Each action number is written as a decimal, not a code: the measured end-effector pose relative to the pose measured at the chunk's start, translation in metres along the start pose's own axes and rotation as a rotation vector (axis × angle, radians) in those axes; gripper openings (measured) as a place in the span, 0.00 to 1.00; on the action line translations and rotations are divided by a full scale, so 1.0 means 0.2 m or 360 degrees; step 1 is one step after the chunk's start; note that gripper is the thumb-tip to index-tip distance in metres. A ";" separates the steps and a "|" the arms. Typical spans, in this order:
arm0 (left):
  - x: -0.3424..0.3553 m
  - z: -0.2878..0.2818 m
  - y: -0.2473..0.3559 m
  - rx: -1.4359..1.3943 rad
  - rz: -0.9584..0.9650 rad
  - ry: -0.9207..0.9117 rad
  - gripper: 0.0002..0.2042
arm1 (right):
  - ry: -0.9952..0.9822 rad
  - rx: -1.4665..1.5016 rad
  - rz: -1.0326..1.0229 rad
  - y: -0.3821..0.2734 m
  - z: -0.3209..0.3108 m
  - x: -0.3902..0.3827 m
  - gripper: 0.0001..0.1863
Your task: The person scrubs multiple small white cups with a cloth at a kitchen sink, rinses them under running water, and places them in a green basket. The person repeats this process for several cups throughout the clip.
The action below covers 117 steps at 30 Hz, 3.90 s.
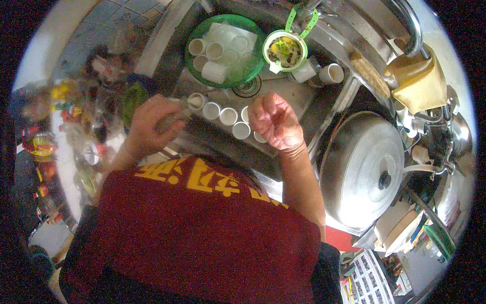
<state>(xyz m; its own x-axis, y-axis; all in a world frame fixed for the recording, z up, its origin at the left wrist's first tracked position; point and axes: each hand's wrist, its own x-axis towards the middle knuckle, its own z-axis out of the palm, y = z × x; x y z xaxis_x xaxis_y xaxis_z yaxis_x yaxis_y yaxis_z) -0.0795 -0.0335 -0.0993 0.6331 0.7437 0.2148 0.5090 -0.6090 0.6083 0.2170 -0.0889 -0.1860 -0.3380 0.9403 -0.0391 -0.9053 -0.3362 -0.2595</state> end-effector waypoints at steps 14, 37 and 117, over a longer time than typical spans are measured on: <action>-0.01 0.03 -0.02 0.0012 -0.0040 -0.0027 0.14 | -0.0082 0.0009 -0.0090 0.02 -0.14 0.00 0.11; 0.01 0.05 0.00 0.0037 -0.0113 -0.0096 0.14 | 0.2568 -0.1736 0.0002 -0.03 -0.74 0.25 0.32; 0.57 0.47 0.11 -0.0781 -0.0448 -0.0788 0.26 | 0.1854 -0.1588 -0.0732 -0.08 -0.36 0.04 0.26</action>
<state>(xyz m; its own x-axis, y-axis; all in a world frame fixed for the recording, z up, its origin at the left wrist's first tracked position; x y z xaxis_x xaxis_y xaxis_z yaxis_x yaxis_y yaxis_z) 0.0582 0.0118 -0.1335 0.7646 0.5717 -0.2976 0.4455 -0.1349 0.8851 0.2477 -0.0717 -0.2513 0.6976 0.6293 -0.3425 -0.1899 -0.2986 -0.9353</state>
